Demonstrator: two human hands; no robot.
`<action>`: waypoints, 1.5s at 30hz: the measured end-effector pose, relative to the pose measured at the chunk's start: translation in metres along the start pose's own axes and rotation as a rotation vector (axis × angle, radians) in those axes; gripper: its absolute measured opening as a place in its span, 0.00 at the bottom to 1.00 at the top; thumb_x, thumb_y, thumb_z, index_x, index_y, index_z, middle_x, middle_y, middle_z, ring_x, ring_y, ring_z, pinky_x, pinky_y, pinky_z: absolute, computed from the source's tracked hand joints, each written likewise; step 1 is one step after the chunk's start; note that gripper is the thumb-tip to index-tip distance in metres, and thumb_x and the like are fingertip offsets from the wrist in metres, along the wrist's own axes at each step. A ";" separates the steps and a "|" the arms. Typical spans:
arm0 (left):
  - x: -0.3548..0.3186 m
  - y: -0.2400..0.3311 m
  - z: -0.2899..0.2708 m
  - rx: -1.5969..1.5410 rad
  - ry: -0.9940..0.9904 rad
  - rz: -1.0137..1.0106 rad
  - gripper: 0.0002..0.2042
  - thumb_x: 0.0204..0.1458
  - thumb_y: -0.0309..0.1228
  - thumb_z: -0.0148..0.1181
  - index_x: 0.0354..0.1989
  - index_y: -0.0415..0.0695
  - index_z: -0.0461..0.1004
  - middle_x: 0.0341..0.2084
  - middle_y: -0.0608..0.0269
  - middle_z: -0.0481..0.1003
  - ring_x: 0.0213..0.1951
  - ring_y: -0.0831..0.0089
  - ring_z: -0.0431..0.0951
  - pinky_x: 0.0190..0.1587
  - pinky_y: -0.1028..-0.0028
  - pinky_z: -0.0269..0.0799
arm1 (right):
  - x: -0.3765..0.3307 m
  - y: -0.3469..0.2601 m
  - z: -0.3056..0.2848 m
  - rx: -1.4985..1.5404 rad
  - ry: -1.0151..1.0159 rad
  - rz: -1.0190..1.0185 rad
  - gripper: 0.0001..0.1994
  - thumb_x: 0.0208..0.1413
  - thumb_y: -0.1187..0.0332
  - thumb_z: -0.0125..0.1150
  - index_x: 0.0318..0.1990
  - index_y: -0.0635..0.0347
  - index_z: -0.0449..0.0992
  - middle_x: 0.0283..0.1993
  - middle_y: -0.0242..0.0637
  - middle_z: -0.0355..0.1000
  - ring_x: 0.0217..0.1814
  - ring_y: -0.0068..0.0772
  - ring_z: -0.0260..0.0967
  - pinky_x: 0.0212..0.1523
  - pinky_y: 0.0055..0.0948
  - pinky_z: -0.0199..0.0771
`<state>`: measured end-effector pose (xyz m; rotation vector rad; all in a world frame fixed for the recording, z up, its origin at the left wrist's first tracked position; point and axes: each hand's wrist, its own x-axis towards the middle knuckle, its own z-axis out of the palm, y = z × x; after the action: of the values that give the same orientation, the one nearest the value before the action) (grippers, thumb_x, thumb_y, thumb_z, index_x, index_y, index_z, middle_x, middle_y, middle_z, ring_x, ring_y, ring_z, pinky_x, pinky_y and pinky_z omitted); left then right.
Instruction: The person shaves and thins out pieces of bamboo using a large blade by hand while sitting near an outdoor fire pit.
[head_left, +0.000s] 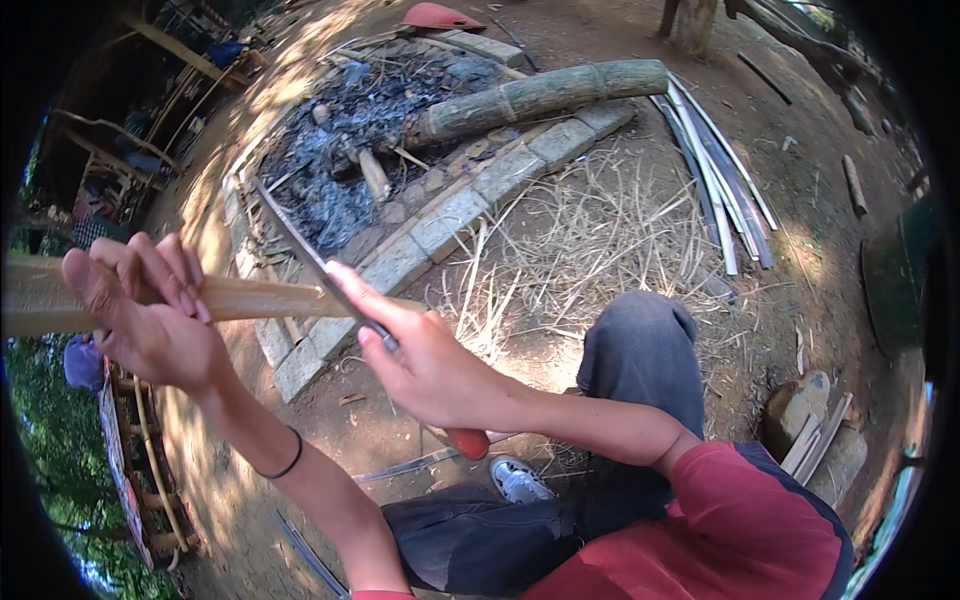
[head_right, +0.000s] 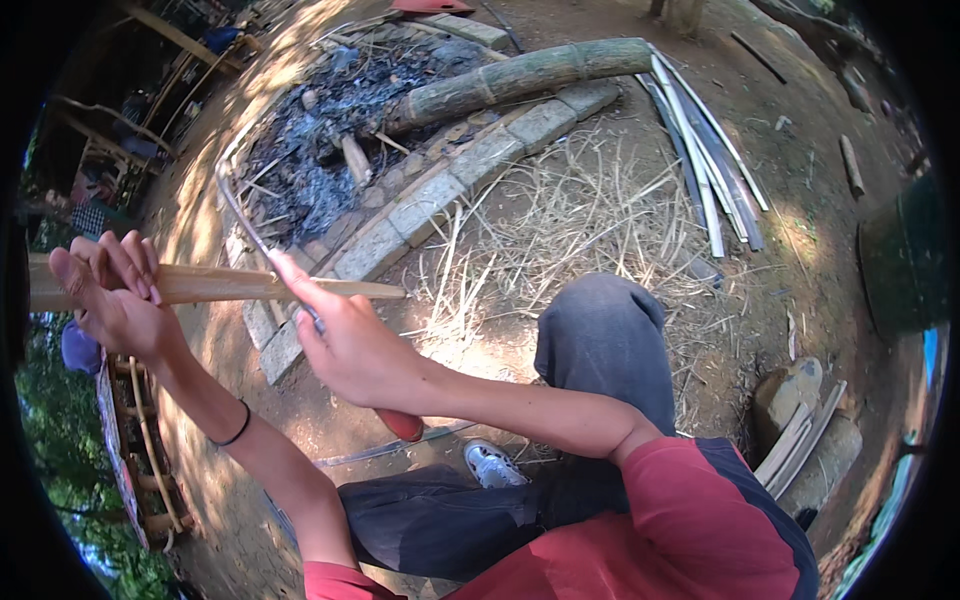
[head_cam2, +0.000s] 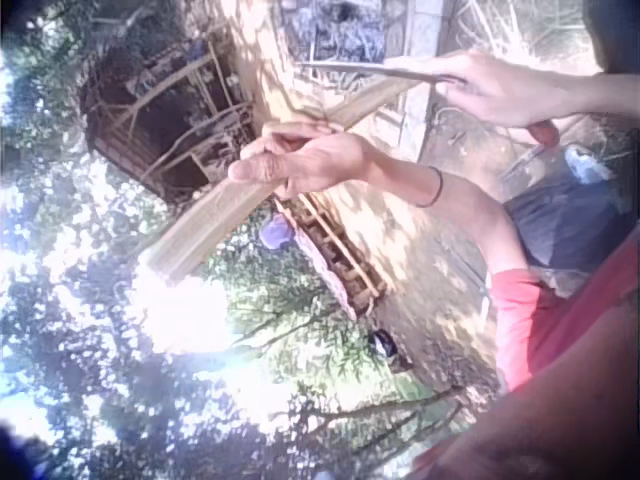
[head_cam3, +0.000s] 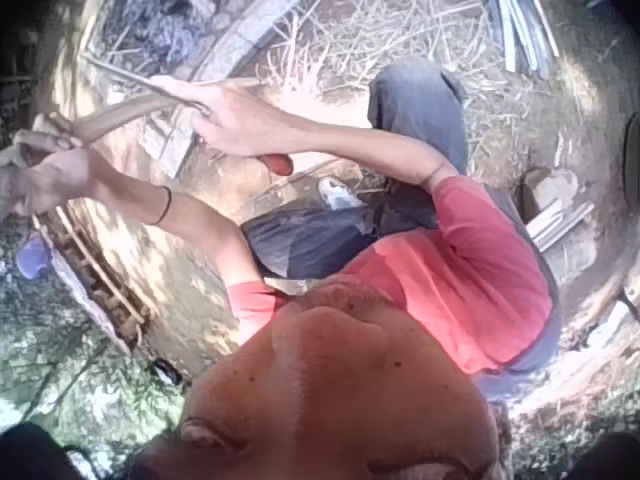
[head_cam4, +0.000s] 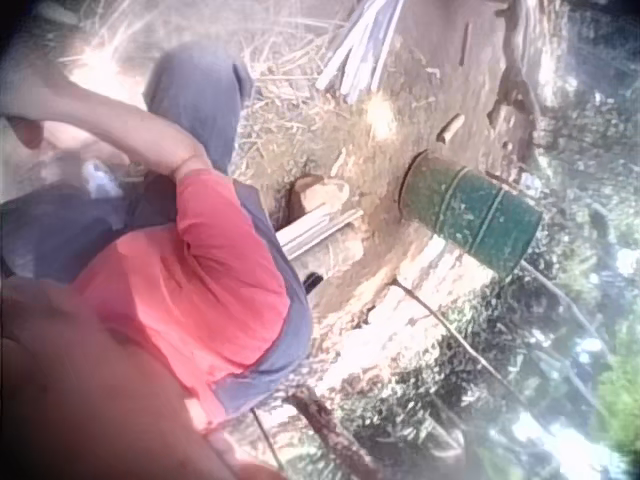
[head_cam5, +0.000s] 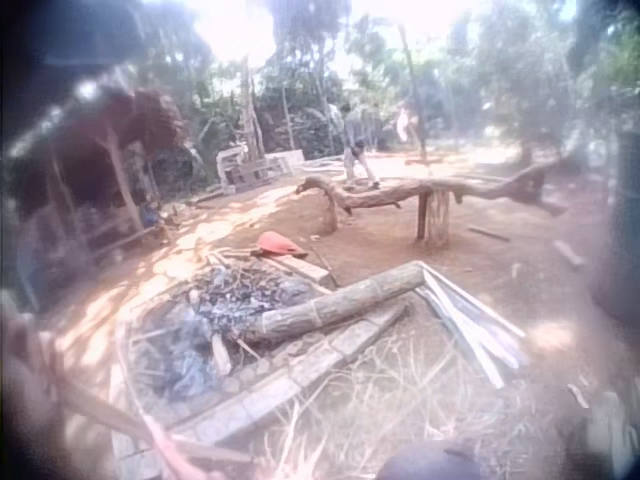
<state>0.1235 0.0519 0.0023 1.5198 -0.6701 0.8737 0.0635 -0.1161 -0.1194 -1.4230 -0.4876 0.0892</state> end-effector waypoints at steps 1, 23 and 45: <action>-0.002 0.001 0.001 -0.002 0.049 -0.018 0.20 0.69 0.41 0.38 0.21 0.50 0.54 0.11 0.71 0.51 0.10 0.83 0.49 0.13 0.83 0.47 | -0.001 0.001 0.006 0.013 -0.033 -0.016 0.32 0.61 0.77 0.42 0.73 0.59 0.44 0.20 0.51 0.68 0.18 0.42 0.68 0.27 0.37 0.69; 0.001 0.006 0.024 0.105 0.378 -0.012 0.20 0.67 0.37 0.47 0.20 0.48 0.56 0.12 0.72 0.49 0.12 0.84 0.47 0.15 0.79 0.43 | -0.001 0.068 0.023 -0.055 0.018 0.078 0.33 0.59 0.74 0.43 0.74 0.52 0.45 0.55 0.65 0.68 0.47 0.58 0.71 0.54 0.46 0.67; 0.004 0.013 0.015 0.137 0.326 0.068 0.26 0.67 0.43 0.47 0.15 0.48 0.54 0.07 0.73 0.50 0.09 0.85 0.49 0.11 0.80 0.45 | -0.011 0.069 0.036 -0.142 -0.034 0.187 0.31 0.61 0.76 0.43 0.73 0.53 0.50 0.56 0.54 0.71 0.24 0.22 0.63 0.32 0.28 0.71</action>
<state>0.1171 0.0360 0.0121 1.4367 -0.4318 1.2082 0.0557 -0.0755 -0.1863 -1.6066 -0.3938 0.2333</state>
